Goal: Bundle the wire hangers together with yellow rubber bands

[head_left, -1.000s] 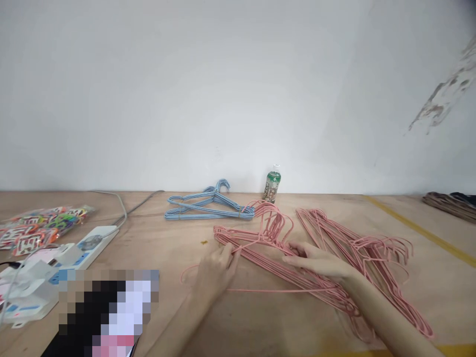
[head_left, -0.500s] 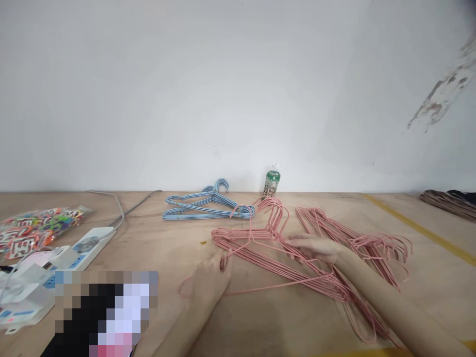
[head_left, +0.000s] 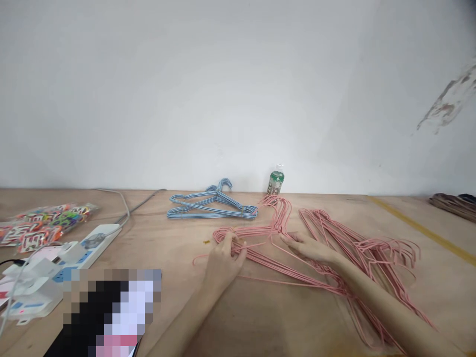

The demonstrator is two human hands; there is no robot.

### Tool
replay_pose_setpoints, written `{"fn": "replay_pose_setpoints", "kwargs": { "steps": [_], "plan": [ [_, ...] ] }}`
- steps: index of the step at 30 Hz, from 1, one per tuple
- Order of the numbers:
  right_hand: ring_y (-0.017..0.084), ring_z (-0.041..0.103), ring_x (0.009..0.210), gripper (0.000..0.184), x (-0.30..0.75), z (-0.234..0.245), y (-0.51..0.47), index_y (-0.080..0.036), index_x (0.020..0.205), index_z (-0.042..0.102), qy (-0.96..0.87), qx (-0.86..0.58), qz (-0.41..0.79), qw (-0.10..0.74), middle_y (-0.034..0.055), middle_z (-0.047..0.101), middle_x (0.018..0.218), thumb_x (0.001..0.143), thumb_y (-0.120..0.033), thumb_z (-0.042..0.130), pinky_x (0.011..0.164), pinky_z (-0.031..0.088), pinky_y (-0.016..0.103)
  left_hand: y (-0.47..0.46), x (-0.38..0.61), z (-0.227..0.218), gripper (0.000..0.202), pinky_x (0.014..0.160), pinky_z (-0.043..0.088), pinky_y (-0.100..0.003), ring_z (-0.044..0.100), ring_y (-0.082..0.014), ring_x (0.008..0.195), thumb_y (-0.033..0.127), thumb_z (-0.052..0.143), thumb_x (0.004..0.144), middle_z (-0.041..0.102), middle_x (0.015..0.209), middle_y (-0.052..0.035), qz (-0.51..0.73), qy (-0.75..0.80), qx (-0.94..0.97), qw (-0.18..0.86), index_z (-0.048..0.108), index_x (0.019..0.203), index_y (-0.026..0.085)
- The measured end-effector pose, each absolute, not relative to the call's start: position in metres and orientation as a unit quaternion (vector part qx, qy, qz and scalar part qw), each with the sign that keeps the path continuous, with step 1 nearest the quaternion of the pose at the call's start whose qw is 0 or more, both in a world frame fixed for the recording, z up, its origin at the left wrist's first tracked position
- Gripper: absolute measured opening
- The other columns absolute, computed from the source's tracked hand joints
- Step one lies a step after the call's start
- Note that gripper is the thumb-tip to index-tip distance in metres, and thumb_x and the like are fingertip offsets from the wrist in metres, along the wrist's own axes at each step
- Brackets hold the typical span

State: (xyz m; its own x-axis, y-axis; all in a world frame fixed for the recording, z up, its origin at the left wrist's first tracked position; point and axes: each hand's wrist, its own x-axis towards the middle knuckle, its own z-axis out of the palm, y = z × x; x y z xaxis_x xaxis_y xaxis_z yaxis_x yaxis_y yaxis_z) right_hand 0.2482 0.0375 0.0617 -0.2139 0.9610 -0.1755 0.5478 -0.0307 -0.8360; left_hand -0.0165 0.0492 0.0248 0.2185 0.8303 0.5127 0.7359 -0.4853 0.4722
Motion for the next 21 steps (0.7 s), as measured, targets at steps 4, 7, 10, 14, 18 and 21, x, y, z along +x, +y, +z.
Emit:
{"fn": "replay_pose_setpoints", "kwargs": {
  "steps": [4,7,10,14,18,21],
  "plan": [
    [0.016,0.046,0.07,0.045,0.242,0.079,0.023,-0.019,0.076,0.058,-0.692,-0.558,0.389,0.242,-0.0001,0.053,0.073,0.082,-0.063,0.051,0.066,0.042,0.029,0.037,-0.014,0.038,0.023,0.073,0.048,-0.03,0.059,-0.0175,0.078,0.034,0.051,0.088,0.058,0.084,-0.0025,0.447,0.467,0.762,0.029,0.051,0.105,0.018],
    [0.017,0.049,0.071,0.043,0.234,0.089,0.011,-0.019,0.076,0.061,-0.725,-0.541,0.364,0.223,0.0004,0.056,0.073,0.082,-0.061,0.051,0.067,0.044,0.029,0.016,-0.019,0.049,0.027,0.089,0.045,-0.04,0.055,-0.0244,0.101,0.03,0.054,0.088,0.057,0.107,-0.0117,0.454,0.451,0.765,-0.069,0.054,0.111,0.017],
    [0.016,0.05,0.071,0.041,0.22,0.094,0.003,-0.02,0.078,0.061,-0.752,-0.508,0.366,0.207,0.0001,0.057,0.075,0.085,-0.058,0.048,0.068,0.045,0.027,-0.002,-0.026,0.053,0.037,0.095,0.041,-0.048,0.051,-0.0304,0.113,0.028,0.052,0.088,0.055,0.122,-0.0159,0.363,0.469,0.798,-0.107,0.052,0.123,0.016],
    [0.015,0.048,0.071,0.039,0.204,0.089,0.002,-0.02,0.084,0.063,-0.778,-0.456,0.384,0.198,-0.0002,0.056,0.076,0.088,-0.054,0.045,0.067,0.044,0.026,-0.013,-0.042,0.037,0.037,0.085,0.047,-0.042,0.059,-0.0268,0.098,0.022,0.044,0.087,0.064,0.107,-0.0116,0.238,0.514,0.823,-0.05,0.053,0.123,0.017],
    [0.014,0.049,0.067,0.04,0.202,0.074,0.004,-0.018,0.087,0.063,-0.78,-0.426,0.422,0.179,-0.001,0.056,0.073,0.089,-0.053,0.045,0.065,0.043,0.025,-0.018,-0.057,0.016,0.037,0.081,0.048,-0.032,0.062,-0.0226,0.097,0.015,0.042,0.082,0.067,0.105,-0.007,0.214,0.498,0.839,-0.044,0.056,0.115,0.023],
    [0.018,0.057,0.081,0.043,0.21,0.07,0.001,-0.016,0.104,0.064,-0.786,-0.392,0.44,0.19,0.0034,0.063,0.09,0.089,-0.052,0.045,0.076,0.046,0.03,-0.023,-0.059,0.008,0.037,0.074,0.047,-0.029,0.063,-0.0206,0.086,0.011,0.04,0.08,0.069,0.094,-0.0037,0.217,0.507,0.833,-0.045,0.058,0.108,0.026]
  ]
}}
